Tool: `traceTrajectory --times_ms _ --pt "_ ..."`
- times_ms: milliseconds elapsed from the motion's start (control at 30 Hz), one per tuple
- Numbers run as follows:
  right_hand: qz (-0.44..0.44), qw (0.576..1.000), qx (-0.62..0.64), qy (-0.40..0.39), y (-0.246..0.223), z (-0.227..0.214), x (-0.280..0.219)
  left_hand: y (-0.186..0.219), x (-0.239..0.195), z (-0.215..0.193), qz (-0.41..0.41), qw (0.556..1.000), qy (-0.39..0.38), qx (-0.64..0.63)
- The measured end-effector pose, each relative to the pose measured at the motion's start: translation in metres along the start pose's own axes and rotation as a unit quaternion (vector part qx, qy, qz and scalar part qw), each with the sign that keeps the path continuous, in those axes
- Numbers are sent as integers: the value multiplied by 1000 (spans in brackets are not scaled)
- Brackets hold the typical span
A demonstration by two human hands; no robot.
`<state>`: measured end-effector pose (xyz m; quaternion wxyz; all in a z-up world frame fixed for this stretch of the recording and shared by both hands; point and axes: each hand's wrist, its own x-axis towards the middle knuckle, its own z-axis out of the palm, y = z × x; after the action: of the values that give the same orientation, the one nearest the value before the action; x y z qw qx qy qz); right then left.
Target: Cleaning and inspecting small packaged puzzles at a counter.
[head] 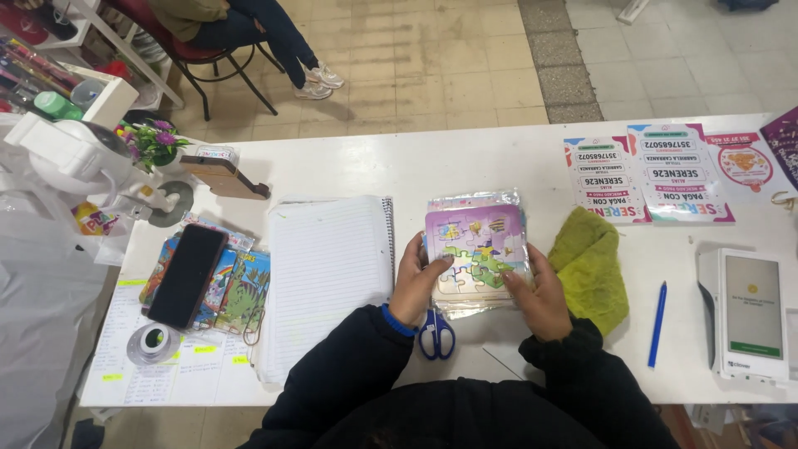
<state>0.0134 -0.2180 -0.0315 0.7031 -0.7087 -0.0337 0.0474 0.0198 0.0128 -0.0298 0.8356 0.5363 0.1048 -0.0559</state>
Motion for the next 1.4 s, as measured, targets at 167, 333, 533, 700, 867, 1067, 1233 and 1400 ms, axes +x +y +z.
traceTrajectory --times_ms 167,333,533,700,867,1067,1233,1400 --pt "-85 996 23 -23 -2 -9 -7 47 -32 21 105 992 -69 25" --pt "-48 982 -179 -36 -9 -1 -4 45 -30 17 137 973 -140 124" --pt "-1 986 -153 -58 -10 -7 -15 51 -48 30 116 961 -110 224" --pt "-42 989 23 -138 -50 9 -37 58 -51 19 111 979 -113 129" --pt "60 985 133 -88 -52 29 -50 46 -57 -11 -44 990 -126 -35" --pt "19 988 98 -114 -65 52 -45 45 -78 -31 -145 965 -141 -165" --pt "-298 890 -304 -166 -113 80 -49 63 -95 -45 -117 961 -106 -228" --pt "-312 797 -481 -189 -118 98 -47 54 -100 -50 -106 967 -122 -196"
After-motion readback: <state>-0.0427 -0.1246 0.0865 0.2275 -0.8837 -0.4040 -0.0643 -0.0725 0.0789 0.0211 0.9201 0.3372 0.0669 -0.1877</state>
